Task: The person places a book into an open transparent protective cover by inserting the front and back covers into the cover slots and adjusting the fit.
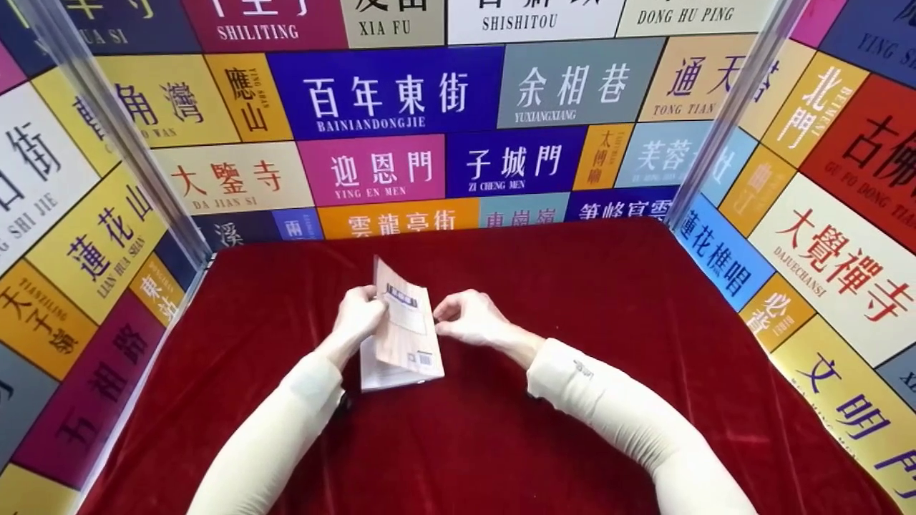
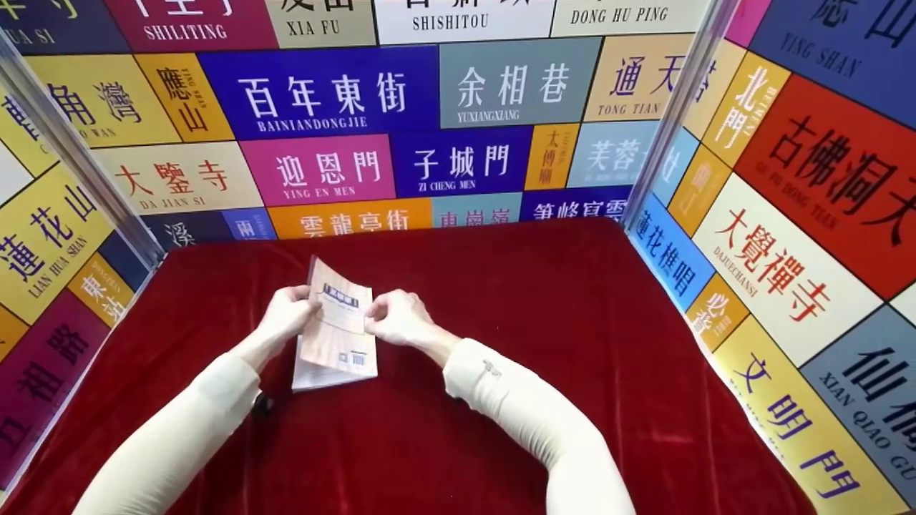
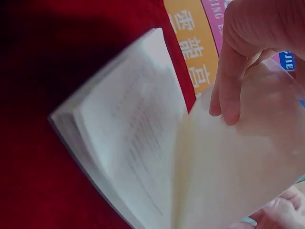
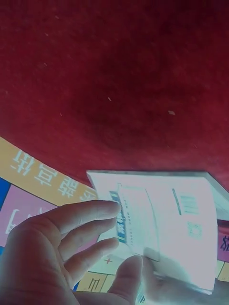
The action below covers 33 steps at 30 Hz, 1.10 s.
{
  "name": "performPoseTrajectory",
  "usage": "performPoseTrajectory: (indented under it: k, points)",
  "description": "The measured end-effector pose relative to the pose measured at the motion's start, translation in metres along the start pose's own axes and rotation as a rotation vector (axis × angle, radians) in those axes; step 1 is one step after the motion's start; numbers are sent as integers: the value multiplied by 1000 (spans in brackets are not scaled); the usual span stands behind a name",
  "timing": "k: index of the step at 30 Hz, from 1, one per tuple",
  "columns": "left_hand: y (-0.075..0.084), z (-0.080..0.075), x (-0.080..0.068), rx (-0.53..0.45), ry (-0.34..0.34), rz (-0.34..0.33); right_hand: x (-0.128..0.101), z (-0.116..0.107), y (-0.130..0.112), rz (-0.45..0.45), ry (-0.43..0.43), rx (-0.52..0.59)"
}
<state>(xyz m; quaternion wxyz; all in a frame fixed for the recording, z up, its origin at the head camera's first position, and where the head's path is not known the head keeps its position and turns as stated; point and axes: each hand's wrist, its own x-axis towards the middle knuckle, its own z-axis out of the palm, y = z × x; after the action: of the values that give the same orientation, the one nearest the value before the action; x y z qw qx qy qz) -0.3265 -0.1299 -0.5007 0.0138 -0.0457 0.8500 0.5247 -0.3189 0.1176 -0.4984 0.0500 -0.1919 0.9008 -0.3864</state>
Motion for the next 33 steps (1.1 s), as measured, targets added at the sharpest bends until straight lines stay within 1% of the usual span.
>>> performPoseTrajectory:
  k: [6, 9, 10, 12, 14, 16, 17, 19, 23, 26, 30, 33]
  points:
    - [-12, -5, 2, 55, 15, -43, 0, 0, 5, 41, 0, -21]
    - [-23, -6, 7, 85, 30, -41, 0, 0, 6, 55, -2, -22]
    - [-27, -5, 10, 104, 37, -35, 0, 0, 6, 57, 0, -24]
    - [-48, -2, 22, 165, 72, 14, 0, 0, 7, 59, 4, -27]
    - [-55, -1, 26, 226, 84, 36, -1, 0, 8, 59, 8, -32]
    - [-58, -1, 26, 277, 95, 62, -1, 0, 9, 59, 8, -35]
    - [-58, -1, 24, 297, 98, 72, -1, 0, 9, 60, 7, -39]
    - [-44, -3, 13, 314, 78, 57, -1, 0, 9, 61, 6, -49]
    - [-37, -2, 6, 393, 76, 66, -1, 0, 12, 68, 0, -64]
    - [-36, -1, 6, 464, 85, 68, -1, -1, 14, 74, 4, -82]
    - [-38, 1, 8, 538, 111, 74, -2, -1, 19, 87, 14, -148]
    - [-39, 2, 7, 588, 114, 90, -3, -3, 22, 103, 16, -191]
